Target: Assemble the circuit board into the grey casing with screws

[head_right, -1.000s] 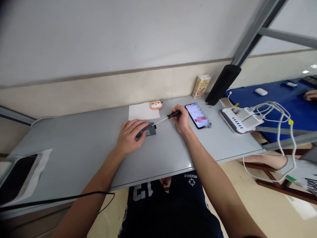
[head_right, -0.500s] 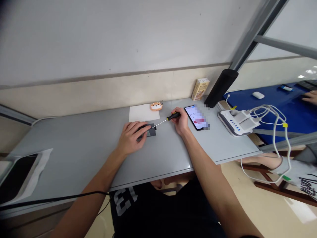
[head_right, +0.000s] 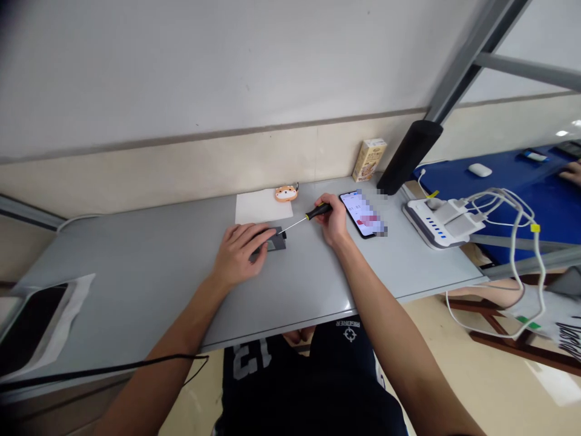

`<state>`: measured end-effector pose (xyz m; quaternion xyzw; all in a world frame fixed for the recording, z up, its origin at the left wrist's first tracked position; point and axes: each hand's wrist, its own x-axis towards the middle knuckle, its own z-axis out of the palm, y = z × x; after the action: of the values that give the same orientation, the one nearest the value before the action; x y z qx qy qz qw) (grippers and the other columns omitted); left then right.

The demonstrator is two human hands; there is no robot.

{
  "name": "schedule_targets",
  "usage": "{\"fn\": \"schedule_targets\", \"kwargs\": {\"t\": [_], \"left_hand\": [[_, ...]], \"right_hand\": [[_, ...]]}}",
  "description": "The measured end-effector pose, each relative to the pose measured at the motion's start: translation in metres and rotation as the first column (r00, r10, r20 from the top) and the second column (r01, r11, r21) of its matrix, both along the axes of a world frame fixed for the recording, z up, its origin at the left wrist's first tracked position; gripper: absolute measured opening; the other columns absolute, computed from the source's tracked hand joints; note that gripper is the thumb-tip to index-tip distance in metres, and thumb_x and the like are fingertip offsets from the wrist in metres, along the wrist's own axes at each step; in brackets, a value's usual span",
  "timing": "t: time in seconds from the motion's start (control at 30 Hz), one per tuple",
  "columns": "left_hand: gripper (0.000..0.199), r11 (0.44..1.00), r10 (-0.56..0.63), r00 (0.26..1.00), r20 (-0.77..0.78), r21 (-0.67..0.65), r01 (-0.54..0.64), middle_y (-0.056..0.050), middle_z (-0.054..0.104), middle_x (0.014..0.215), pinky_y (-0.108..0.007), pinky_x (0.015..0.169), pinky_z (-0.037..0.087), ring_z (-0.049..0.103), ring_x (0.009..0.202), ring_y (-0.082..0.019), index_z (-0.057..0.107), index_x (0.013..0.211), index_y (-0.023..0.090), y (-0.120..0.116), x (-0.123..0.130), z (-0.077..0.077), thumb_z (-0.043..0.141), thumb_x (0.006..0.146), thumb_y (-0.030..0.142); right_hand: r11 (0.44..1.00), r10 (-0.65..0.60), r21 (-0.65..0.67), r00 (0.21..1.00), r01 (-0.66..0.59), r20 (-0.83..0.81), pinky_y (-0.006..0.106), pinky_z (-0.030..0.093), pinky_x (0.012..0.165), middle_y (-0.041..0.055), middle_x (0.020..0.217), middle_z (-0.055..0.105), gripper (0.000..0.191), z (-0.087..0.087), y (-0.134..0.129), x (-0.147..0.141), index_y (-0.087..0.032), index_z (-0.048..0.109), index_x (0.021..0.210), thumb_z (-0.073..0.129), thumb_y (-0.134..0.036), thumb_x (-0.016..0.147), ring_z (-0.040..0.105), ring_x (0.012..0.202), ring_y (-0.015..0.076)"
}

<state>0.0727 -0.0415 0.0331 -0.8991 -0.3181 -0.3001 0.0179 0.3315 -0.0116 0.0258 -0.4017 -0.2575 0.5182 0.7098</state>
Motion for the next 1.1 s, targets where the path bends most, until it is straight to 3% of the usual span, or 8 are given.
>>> {"fn": "schedule_targets", "kwargs": {"t": [0.43, 0.53, 0.63, 0.73, 0.8, 0.93, 1.1], "left_hand": [[0.044, 1.000, -0.004, 0.999, -0.043, 0.021, 0.005, -0.008, 0.070, 0.130, -0.050, 0.099, 0.044, 0.065, 0.113, -0.030, 0.067, 0.127, 0.030, 0.002, 0.004, -0.006, 0.057, 0.089, 0.012], [0.047, 0.998, -0.015, 0.999, 0.033, -0.055, 0.016, -0.008, 0.068, 0.133, -0.050, 0.104, 0.044, 0.063, 0.119, -0.030, 0.063, 0.132, 0.029, 0.002, -0.003, 0.000, 0.059, 0.088, 0.013], [0.050, 0.975, 0.010, 0.989, 0.148, -0.222, 0.024, -0.009, 0.067, 0.130, -0.047, 0.104, 0.047, 0.063, 0.118, -0.028, 0.056, 0.135, 0.026, 0.005, -0.017, 0.008, 0.061, 0.087, 0.015], [0.045, 0.897, 0.068, 0.970, 0.235, -0.440, 0.043, -0.008, 0.067, 0.120, -0.041, 0.097, 0.053, 0.066, 0.103, -0.023, 0.054, 0.133, 0.025, 0.010, -0.030, 0.011, 0.061, 0.089, 0.020], [0.037, 0.852, 0.095, 0.959, 0.268, -0.520, 0.061, -0.007, 0.067, 0.118, -0.039, 0.095, 0.054, 0.066, 0.097, -0.021, 0.056, 0.127, 0.024, 0.013, -0.033, 0.010, 0.061, 0.090, 0.024], [0.026, 0.841, 0.148, 0.925, 0.351, -0.537, 0.069, -0.006, 0.066, 0.118, -0.039, 0.098, 0.054, 0.066, 0.099, -0.019, 0.059, 0.118, 0.024, 0.017, -0.030, 0.001, 0.061, 0.092, 0.029], [0.029, 0.813, 0.230, 0.856, 0.463, -0.575, 0.093, -0.008, 0.066, 0.120, -0.039, 0.100, 0.054, 0.067, 0.104, -0.019, 0.058, 0.119, 0.024, 0.027, -0.029, -0.016, 0.064, 0.092, 0.035]], "right_hand": [[0.995, -0.102, -0.007, 0.992, 0.101, -0.081, 0.025, 0.023, 0.038, -0.0014, 0.063, 0.051, 0.012, 0.002, 0.002, 0.008, -0.021, 0.054, 0.066, 0.060, -0.030, 0.072, 0.036, 0.046, 0.0086], [0.992, -0.124, -0.021, 0.987, 0.123, -0.097, 0.025, 0.023, 0.038, -0.0019, 0.064, 0.052, 0.012, 0.000, 0.003, 0.011, -0.021, 0.053, 0.066, 0.060, -0.030, 0.072, 0.035, 0.044, 0.0076], [0.985, -0.169, -0.046, 0.980, 0.165, -0.109, 0.026, 0.023, 0.037, -0.0022, 0.066, 0.056, 0.012, -0.002, 0.005, 0.015, -0.021, 0.055, 0.066, 0.060, -0.031, 0.070, 0.036, 0.043, 0.0072], [0.979, -0.197, -0.069, 0.976, 0.191, -0.091, 0.025, 0.024, 0.036, -0.0030, 0.065, 0.057, 0.015, -0.001, 0.006, 0.016, -0.021, 0.056, 0.069, 0.063, -0.034, 0.074, 0.037, 0.042, 0.0064], [0.975, -0.209, -0.088, 0.978, 0.206, -0.020, 0.024, 0.025, 0.036, -0.0040, 0.059, 0.054, 0.022, -0.001, 0.006, 0.015, -0.021, 0.059, 0.072, 0.067, -0.041, 0.079, 0.039, 0.040, 0.0067], [0.973, -0.204, -0.083, 0.971, 0.215, 0.128, 0.023, 0.028, 0.036, -0.0038, 0.049, 0.050, 0.043, 0.000, 0.005, 0.008, -0.020, 0.066, 0.078, 0.068, -0.063, 0.083, 0.042, 0.039, 0.0086], [0.959, -0.248, -0.086, 0.949, 0.268, 0.193, 0.022, 0.029, 0.036, -0.0017, 0.050, 0.054, 0.050, -0.001, 0.005, 0.005, -0.020, 0.067, 0.075, 0.067, -0.069, 0.083, 0.045, 0.041, 0.0090]]}}
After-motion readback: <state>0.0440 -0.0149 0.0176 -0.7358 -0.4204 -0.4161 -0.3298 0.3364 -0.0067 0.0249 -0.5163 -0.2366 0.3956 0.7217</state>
